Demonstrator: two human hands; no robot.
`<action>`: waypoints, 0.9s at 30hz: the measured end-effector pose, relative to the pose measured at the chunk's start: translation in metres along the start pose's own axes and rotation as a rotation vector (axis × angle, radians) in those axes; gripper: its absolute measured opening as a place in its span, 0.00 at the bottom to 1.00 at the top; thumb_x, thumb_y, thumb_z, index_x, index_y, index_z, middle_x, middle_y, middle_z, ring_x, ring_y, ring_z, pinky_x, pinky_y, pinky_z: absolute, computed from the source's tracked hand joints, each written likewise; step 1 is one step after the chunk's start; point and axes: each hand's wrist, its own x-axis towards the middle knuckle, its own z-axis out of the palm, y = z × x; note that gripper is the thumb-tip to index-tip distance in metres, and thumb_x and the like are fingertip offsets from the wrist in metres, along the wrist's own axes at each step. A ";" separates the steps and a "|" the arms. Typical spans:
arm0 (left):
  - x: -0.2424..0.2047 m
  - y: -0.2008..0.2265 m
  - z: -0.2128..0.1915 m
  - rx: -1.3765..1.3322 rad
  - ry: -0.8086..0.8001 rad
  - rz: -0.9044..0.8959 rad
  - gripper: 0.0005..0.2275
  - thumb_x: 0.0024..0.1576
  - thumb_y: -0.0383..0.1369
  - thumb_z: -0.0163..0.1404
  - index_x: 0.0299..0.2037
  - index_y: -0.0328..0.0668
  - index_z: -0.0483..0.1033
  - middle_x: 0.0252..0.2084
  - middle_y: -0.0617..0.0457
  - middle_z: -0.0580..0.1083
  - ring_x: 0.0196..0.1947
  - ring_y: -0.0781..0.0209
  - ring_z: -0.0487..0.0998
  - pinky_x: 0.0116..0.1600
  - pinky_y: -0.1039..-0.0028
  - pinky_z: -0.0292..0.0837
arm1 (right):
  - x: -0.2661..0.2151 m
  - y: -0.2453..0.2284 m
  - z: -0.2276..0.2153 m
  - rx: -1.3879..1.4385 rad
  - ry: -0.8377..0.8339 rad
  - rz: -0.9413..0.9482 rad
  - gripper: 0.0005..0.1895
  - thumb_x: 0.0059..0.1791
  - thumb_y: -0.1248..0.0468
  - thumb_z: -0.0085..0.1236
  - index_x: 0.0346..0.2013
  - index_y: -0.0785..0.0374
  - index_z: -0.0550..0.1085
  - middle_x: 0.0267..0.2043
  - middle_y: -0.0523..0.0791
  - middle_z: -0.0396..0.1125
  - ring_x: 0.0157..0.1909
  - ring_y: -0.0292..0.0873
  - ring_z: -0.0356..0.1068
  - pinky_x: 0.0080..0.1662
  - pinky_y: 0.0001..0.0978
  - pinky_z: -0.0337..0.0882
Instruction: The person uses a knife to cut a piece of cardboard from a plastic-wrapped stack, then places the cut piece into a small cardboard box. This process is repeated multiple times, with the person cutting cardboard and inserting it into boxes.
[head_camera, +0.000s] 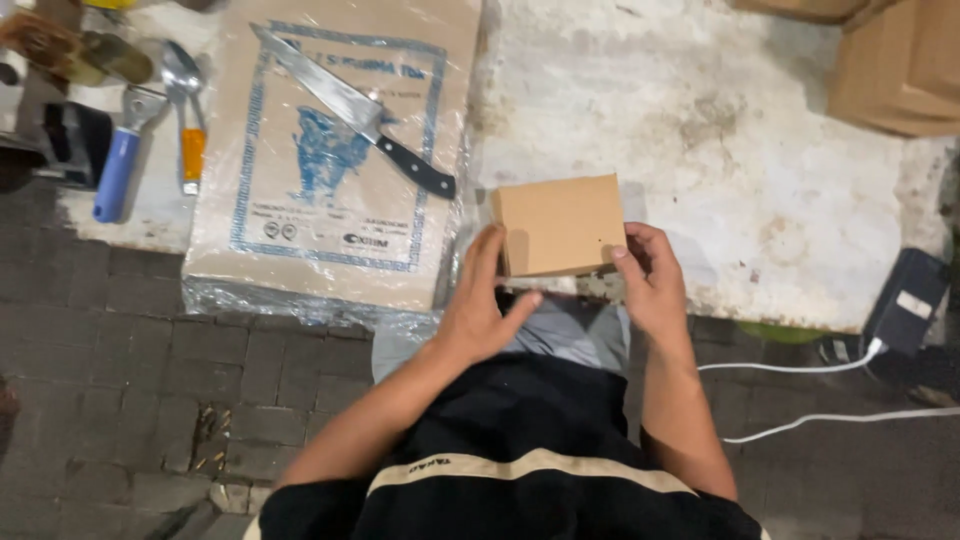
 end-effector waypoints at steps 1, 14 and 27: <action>-0.001 0.002 0.001 -0.122 -0.038 -0.054 0.35 0.55 0.32 0.56 0.70 0.31 0.49 0.67 0.26 0.49 0.65 0.24 0.57 0.58 0.53 0.71 | 0.007 -0.004 0.002 0.111 -0.029 0.050 0.17 0.50 0.67 0.58 0.53 0.65 0.69 0.50 0.53 0.69 0.53 0.55 0.70 0.53 0.53 0.69; 0.009 0.000 -0.080 0.403 0.073 0.382 0.19 0.60 0.34 0.53 0.57 0.32 0.66 0.61 0.35 0.64 0.64 0.36 0.64 0.67 0.47 0.64 | 0.310 -0.095 -0.001 0.840 0.209 -0.203 0.11 0.49 0.68 0.62 0.30 0.53 0.67 0.32 0.39 0.62 0.34 0.39 0.64 0.29 0.30 0.58; -0.004 -0.016 -0.113 0.489 0.184 0.193 0.16 0.60 0.32 0.51 0.56 0.35 0.66 0.61 0.37 0.62 0.65 0.32 0.61 0.66 0.42 0.62 | 0.438 -0.074 0.034 0.621 0.196 -0.100 0.22 0.50 0.50 0.54 0.58 0.48 0.69 0.55 0.41 0.69 0.51 0.47 0.62 0.54 0.54 0.65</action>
